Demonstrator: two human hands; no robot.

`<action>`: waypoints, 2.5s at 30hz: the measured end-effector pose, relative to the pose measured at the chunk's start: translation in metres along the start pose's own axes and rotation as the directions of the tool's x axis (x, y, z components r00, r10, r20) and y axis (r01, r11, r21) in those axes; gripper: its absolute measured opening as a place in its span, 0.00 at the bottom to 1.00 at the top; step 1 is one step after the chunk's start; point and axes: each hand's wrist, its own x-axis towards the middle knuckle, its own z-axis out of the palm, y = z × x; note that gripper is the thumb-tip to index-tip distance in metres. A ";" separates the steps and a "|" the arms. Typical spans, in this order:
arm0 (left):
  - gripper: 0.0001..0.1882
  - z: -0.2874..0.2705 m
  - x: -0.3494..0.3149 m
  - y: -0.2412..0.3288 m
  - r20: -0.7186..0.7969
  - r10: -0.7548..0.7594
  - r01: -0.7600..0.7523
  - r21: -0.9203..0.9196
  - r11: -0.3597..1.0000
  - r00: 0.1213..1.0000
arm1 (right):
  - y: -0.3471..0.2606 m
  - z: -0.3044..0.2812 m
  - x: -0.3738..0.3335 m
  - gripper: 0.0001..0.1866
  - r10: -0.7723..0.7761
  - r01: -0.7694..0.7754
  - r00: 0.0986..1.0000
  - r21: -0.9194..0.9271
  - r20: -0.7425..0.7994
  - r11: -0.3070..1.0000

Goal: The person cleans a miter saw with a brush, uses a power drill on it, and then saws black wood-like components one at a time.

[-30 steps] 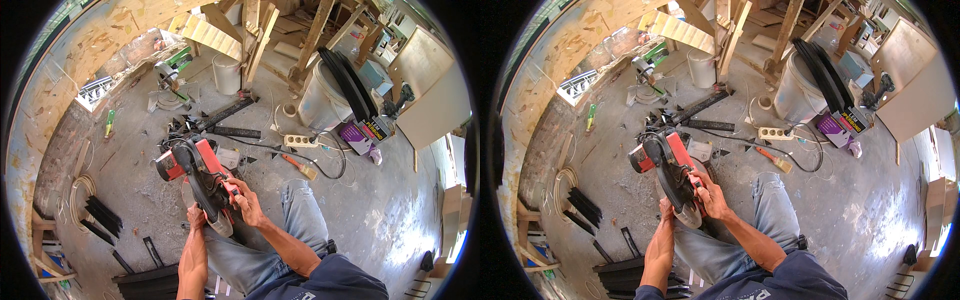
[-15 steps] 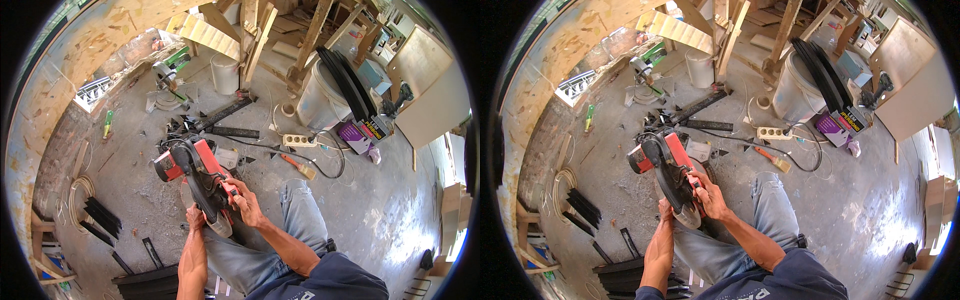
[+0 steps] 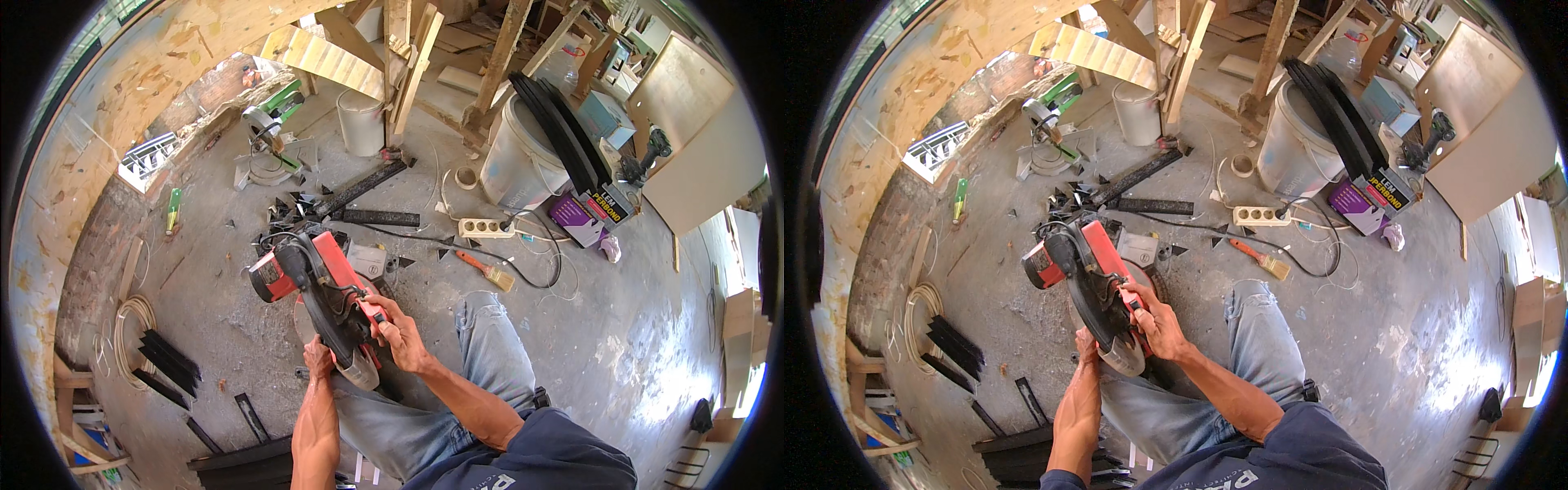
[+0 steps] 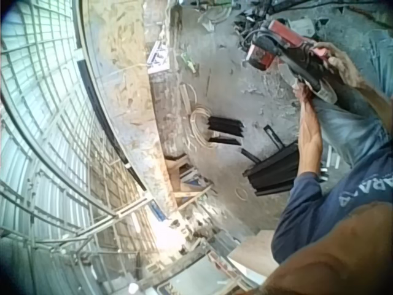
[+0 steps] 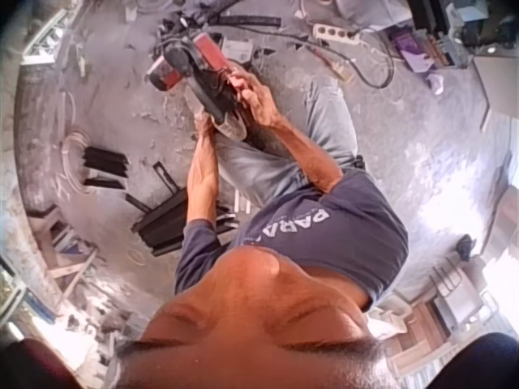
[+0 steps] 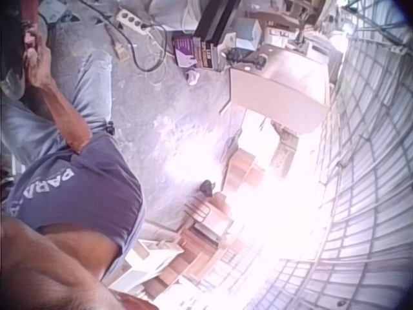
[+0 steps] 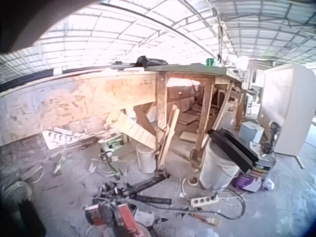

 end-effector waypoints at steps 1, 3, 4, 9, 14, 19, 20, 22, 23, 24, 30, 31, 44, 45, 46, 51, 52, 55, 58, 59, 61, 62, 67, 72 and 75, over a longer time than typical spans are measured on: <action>0.16 0.000 0.000 -0.002 -0.001 0.000 0.000 0.001 1.000 1.000 | 0.000 0.000 0.000 0.28 -0.001 0.001 1.000 0.001 0.000 1.000; 0.16 0.000 0.000 -0.003 -0.014 0.045 -0.045 -0.002 0.999 0.999 | -0.002 0.000 0.000 0.28 -0.005 0.005 1.000 -0.006 0.006 1.000; 0.16 0.000 0.000 -0.002 -0.013 0.046 -0.046 -0.002 0.999 0.999 | -0.003 0.000 0.000 0.28 -0.005 0.005 1.000 -0.006 0.004 1.000; 0.18 0.004 0.001 -0.004 -0.032 0.002 -0.003 -0.048 0.999 0.999 | -0.007 -0.001 0.000 0.28 0.014 -0.014 1.000 -0.022 0.010 1.000; 0.18 0.008 0.006 -0.010 -0.023 0.008 -0.008 -0.012 1.000 1.000 | -0.002 -0.001 0.000 0.28 0.013 -0.013 1.000 -0.018 0.000 1.000; 0.23 0.012 0.012 -0.016 -0.015 -0.032 0.031 -0.059 0.998 0.999 | -0.007 0.001 0.000 0.28 0.006 -0.006 1.000 -0.018 0.005 1.000; 0.24 0.011 0.011 -0.015 0.002 -0.043 0.043 -0.061 0.997 0.999 | -0.007 0.001 -0.001 0.28 0.002 -0.002 1.000 -0.026 0.008 1.000; 0.25 0.007 0.009 -0.010 0.019 -0.051 0.053 -0.062 0.997 0.998 | -0.008 0.000 -0.001 0.28 -0.002 0.002 1.000 -0.033 0.008 0.999; 0.26 0.006 0.008 -0.007 0.028 -0.073 0.075 -0.054 0.996 0.997 | -0.008 0.000 0.000 0.28 -0.002 0.002 1.000 -0.035 0.009 0.999; 0.26 0.003 0.008 -0.005 0.036 -0.094 0.095 -0.045 0.994 0.995 | -0.009 0.000 0.000 0.28 -0.003 0.004 1.000 -0.037 0.009 0.999; 0.24 -0.008 -0.005 0.010 0.042 -0.027 0.034 -0.159 0.987 0.999 | -0.005 -0.003 0.002 0.26 0.047 -0.046 0.999 -0.078 0.011 0.996; 0.24 -0.006 -0.002 0.007 0.044 -0.021 0.027 -0.156 0.987 0.999 | -0.007 -0.003 0.003 0.26 0.045 -0.045 0.999 -0.077 0.004 0.996; 0.17 0.018 0.016 -0.037 0.020 0.054 -0.050 -0.172 0.984 0.998 | -0.017 0.000 0.004 0.27 0.038 -0.037 0.999 -0.074 0.018 0.997; 0.17 0.017 0.014 -0.033 0.026 0.066 -0.062 -0.126 0.990 0.998 | -0.015 -0.001 0.003 0.27 0.010 -0.009 1.000 -0.087 0.005 0.996; 0.17 0.017 0.012 -0.029 0.028 0.067 -0.063 -0.126 0.990 0.997 | -0.015 -0.001 0.003 0.27 0.010 -0.010 1.000 -0.088 0.003 0.996; 0.26 0.009 0.009 -0.022 0.040 0.035 -0.025 -0.231 0.973 0.999 | -0.012 -0.001 0.004 0.27 0.000 0.002 1.000 -0.103 0.016 0.995; 0.26 0.007 0.008 -0.021 0.040 0.036 -0.026 -0.231 0.973 0.999 | -0.013 -0.001 0.004 0.27 0.000 0.002 1.000 -0.103 0.016 0.995; 0.27 0.005 0.008 -0.016 0.052 0.020 -0.008 -0.232 0.973 0.998 | -0.014 -0.002 0.004 0.27 0.020 -0.018 1.000 -0.105 0.021 0.994; 0.27 0.005 0.011 -0.016 0.093 -0.102 0.113 -0.122 0.986 0.990 | -0.013 -0.001 0.005 0.27 0.001 0.002 1.000 -0.131 0.021 0.991; 0.26 0.006 0.012 -0.018 0.092 -0.107 0.117 -0.113 0.987 0.990 | -0.015 0.000 0.005 0.28 0.023 -0.021 1.000 -0.124 0.014 0.992; 0.25 0.007 0.014 -0.020 0.084 -0.092 0.101 -0.121 0.987 0.992 | -0.018 0.000 0.004 0.29 0.045 -0.044 0.999 -0.117 0.006 0.992; 0.25 0.008 0.014 -0.022 0.074 -0.077 0.086 -0.128 0.988 0.994 | -0.019 0.000 0.004 0.29 0.061 -0.059 0.998 -0.114 0.013 0.992; 0.23 0.014 0.015 -0.030 0.046 -0.010 0.017 -0.161 0.987 0.999 | -0.012 -0.002 0.003 0.29 0.030 -0.029 1.000 -0.115 0.004 0.993; 0.24 0.010 0.016 -0.034 0.115 0.056 -0.007 -0.384 0.923 0.992 | -0.009 -0.002 0.003 0.29 0.066 -0.063 0.998 -0.112 0.022 0.992; 0.24 0.013 0.016 -0.033 0.100 0.057 -0.008 -0.433 0.901 0.993 | -0.013 -0.004 0.001 0.26 0.047 -0.042 0.998 -0.137 0.031 0.990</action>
